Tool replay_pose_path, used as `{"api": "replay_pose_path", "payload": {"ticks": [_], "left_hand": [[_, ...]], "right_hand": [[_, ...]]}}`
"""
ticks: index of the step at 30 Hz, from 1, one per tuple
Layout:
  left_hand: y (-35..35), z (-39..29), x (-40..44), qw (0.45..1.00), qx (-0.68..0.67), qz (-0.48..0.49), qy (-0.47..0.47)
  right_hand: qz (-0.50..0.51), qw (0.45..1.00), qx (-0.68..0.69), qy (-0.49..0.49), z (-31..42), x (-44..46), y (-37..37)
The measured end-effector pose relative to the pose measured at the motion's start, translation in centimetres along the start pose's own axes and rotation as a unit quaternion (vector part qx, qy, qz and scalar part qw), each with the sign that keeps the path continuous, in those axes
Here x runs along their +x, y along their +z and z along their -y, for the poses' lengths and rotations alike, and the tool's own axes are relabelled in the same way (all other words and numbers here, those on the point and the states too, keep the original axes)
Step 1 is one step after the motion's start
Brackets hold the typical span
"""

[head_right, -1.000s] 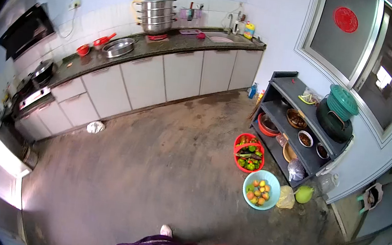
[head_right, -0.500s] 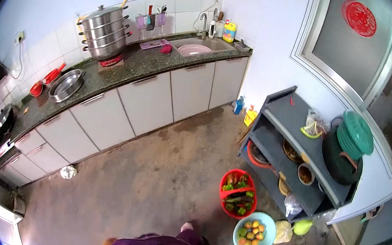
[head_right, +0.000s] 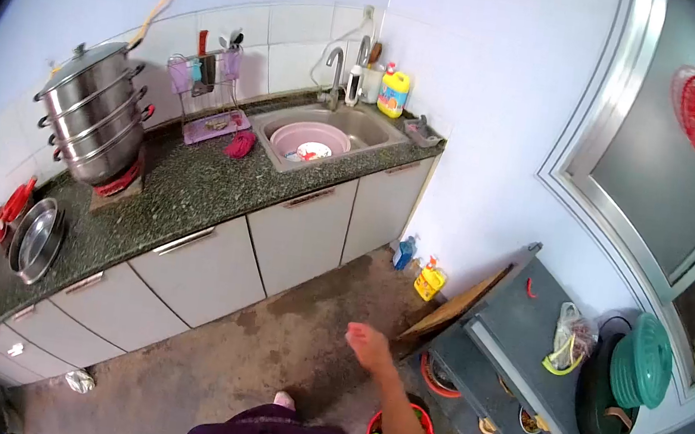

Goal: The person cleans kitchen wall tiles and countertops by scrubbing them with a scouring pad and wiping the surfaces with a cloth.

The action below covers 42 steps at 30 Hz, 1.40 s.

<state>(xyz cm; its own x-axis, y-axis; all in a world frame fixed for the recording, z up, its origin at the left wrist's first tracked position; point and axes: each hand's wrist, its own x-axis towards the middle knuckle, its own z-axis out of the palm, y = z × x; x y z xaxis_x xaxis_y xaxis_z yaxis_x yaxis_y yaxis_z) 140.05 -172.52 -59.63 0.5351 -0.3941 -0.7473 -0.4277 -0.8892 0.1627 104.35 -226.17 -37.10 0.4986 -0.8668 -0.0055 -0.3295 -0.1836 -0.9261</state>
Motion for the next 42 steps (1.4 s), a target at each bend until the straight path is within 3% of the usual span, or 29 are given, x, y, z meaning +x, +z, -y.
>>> {"api": "replay_pose_path", "payload": {"ticks": [3, 4, 6, 9, 10, 11, 13, 15, 17, 21, 24, 25, 27, 29, 31, 35, 37, 38, 39, 42], "left_hand": [[-4.2, -2.9, 8.5, 0.968, 0.156, -0.116, 0.158], [-5.6, -6.2, 9.4, 0.984, 0.012, -0.117, 0.133], [-9.8, -15.2, 9.4, 0.939, -0.297, -0.142, 0.098], [-6.0, -16.7, 18.0, 0.870, -0.477, -0.095, 0.085], [-6.3, -20.4, 16.8, 0.958, -0.257, -0.123, -0.029], [-7.6, -24.4, 15.8, 0.975, -0.199, -0.088, -0.046], [-8.7, -29.8, 17.3, 0.981, -0.180, -0.054, -0.050], [-10.0, -35.5, 18.8, 0.979, -0.188, -0.043, -0.061], [-11.5, -41.2, 19.5, 0.973, -0.211, -0.046, -0.078], [-15.1, -52.2, 19.3, 0.945, -0.306, -0.074, -0.088], [-17.5, -57.9, 18.7, 0.927, -0.353, -0.097, -0.086], [-17.9, -59.1, 18.4, 0.922, -0.364, -0.102, -0.087], [-18.1, -60.8, 18.0, 0.915, -0.377, -0.108, -0.094], [-17.7, -61.5, 17.5, 0.912, -0.380, -0.109, -0.107], [-16.7, -61.7, 17.3, 0.912, -0.378, -0.103, -0.125], [-14.0, -60.7, 16.1, 0.911, -0.372, -0.086, -0.158], [-12.1, -59.8, 14.5, 0.909, -0.373, -0.081, -0.171], [-10.6, -59.4, 13.0, 0.908, -0.370, -0.083, -0.175], [-8.6, -58.8, 11.0, 0.915, -0.355, -0.092, -0.166], [-1.9, -61.0, 5.9, 0.940, -0.266, -0.174, -0.126]], "right_hand": [[-0.031, 0.996, 0.055, 0.057, -3.3, 6.4, -3.7], [-0.050, 0.997, 0.016, 0.062, -2.9, 9.0, -6.1], [-0.091, 0.993, -0.059, 0.051, -3.7, 14.9, -10.7], [-0.131, 0.989, -0.061, 0.022, -2.9, 27.1, -17.9], [-0.139, 0.988, -0.038, 0.051, -2.3, 31.9, -20.0], [-0.148, 0.987, -0.059, 0.004, -1.6, 36.9, -22.2], [-0.161, 0.984, -0.055, 0.047, -2.7, 47.6, -25.9], [-0.219, 0.976, 0.013, 0.016, -2.8, 57.6, -28.4], [-0.250, 0.960, -0.129, -0.008, -6.3, 67.8, -31.6], [-0.303, 0.935, -0.187, -0.006, -7.4, 77.8, -32.8], [-0.195, 0.945, -0.259, 0.036, -7.8, 80.8, -32.9], [-0.189, 0.947, -0.257, 0.039, -8.5, 81.9, -33.1], [-0.198, 0.899, -0.380, 0.091, -9.0, 83.1, -33.6], [-0.197, 0.899, -0.379, 0.095, -7.5, 84.2, -36.1], [-0.292, 0.916, -0.275, -0.010, -5.8, 84.5, -38.6], [-0.243, 0.930, -0.276, -0.020, -4.3, 84.6, -40.8], [-0.316, 0.919, -0.204, -0.116, -4.3, 85.4, -41.2], [-0.305, 0.899, -0.296, -0.107, -3.5, 85.4, -41.3], [-0.272, 0.940, -0.137, -0.156, -8.3, 89.0, -42.1], [-0.131, 0.973, 0.029, -0.185, -1.9, 86.3, -29.0]]}}
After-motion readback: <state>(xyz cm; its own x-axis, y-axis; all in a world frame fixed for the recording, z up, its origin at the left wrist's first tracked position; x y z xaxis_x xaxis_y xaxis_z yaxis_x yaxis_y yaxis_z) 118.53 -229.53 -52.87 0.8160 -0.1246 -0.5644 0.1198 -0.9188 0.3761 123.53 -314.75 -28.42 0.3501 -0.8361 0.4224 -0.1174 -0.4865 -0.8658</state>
